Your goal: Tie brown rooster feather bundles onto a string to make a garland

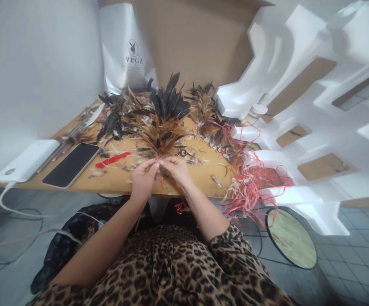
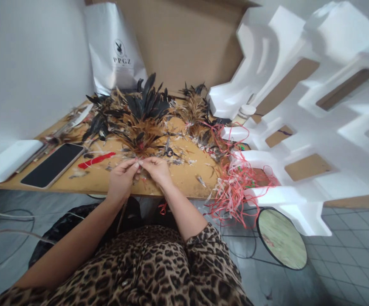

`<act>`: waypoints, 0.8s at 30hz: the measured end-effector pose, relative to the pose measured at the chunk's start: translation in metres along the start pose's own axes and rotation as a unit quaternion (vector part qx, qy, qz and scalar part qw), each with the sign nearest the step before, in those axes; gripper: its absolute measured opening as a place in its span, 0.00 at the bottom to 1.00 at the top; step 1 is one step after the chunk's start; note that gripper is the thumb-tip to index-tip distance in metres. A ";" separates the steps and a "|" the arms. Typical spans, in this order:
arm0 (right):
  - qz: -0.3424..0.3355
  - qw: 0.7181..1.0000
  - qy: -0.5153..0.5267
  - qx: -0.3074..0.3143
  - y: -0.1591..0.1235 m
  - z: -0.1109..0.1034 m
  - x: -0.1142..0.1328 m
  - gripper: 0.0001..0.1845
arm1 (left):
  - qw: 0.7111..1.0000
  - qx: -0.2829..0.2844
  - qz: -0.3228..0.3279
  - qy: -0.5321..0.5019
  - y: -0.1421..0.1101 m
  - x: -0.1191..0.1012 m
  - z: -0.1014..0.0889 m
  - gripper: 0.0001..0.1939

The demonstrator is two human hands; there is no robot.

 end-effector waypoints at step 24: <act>-0.030 0.978 -0.207 -0.015 0.024 -0.029 0.007 0.18 | 0.987 0.026 -0.127 -0.100 0.017 0.021 0.003 0.09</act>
Point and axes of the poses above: each hand's wrist, its own y-axis towards the middle knuckle, its own z-axis out of the palm, x = y × z, the point moved 8 cm from there along y, towards the middle knuckle, and after that the axes turned 4 degrees about z, right-handed, at the moved point
